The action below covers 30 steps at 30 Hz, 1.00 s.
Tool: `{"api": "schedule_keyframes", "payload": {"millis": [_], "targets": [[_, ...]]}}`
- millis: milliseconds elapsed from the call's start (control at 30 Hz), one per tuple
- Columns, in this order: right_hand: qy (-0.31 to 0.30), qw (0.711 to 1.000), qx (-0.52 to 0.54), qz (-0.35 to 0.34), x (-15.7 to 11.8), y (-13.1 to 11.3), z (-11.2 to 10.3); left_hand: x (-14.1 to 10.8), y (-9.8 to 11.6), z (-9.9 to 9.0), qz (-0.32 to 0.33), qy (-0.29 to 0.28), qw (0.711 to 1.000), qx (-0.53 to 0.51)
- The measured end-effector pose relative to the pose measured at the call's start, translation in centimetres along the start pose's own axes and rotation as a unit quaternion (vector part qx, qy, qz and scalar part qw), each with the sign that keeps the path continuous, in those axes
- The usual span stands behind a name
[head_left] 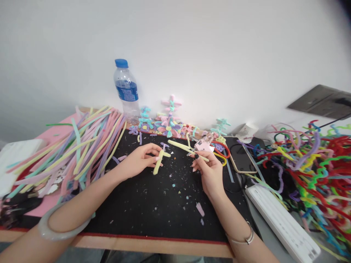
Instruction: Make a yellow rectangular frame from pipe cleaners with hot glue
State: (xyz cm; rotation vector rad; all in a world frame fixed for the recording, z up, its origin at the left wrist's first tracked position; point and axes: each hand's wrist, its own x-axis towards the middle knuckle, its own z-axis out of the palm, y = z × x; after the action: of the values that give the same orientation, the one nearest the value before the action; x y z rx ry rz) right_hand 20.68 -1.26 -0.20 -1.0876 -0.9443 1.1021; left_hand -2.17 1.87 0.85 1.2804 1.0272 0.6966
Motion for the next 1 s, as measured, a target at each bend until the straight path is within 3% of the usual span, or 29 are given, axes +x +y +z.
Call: {"api": "schedule_keyframes", "payload": {"millis": [367,733,833,1000], "targets": [[-0.011,1.0,-0.002,-0.002,-0.04,0.21,0.0,0.01,-0.27,0.21,-0.029,-0.007,0.998,-0.049],[-0.016,1.0,0.003,0.0,-0.11,0.14,0.0,0.31,-0.53,0.08,0.013,0.011,0.999,0.031],[-0.015,1.0,0.006,0.0,-0.13,0.1,0.03,0.28,-0.68,-0.05,0.066,0.046,0.99,0.112],[-0.018,1.0,0.017,-0.002,-0.23,-0.13,0.16,-0.13,-0.09,-0.03,0.184,0.176,0.935,0.246]]}}
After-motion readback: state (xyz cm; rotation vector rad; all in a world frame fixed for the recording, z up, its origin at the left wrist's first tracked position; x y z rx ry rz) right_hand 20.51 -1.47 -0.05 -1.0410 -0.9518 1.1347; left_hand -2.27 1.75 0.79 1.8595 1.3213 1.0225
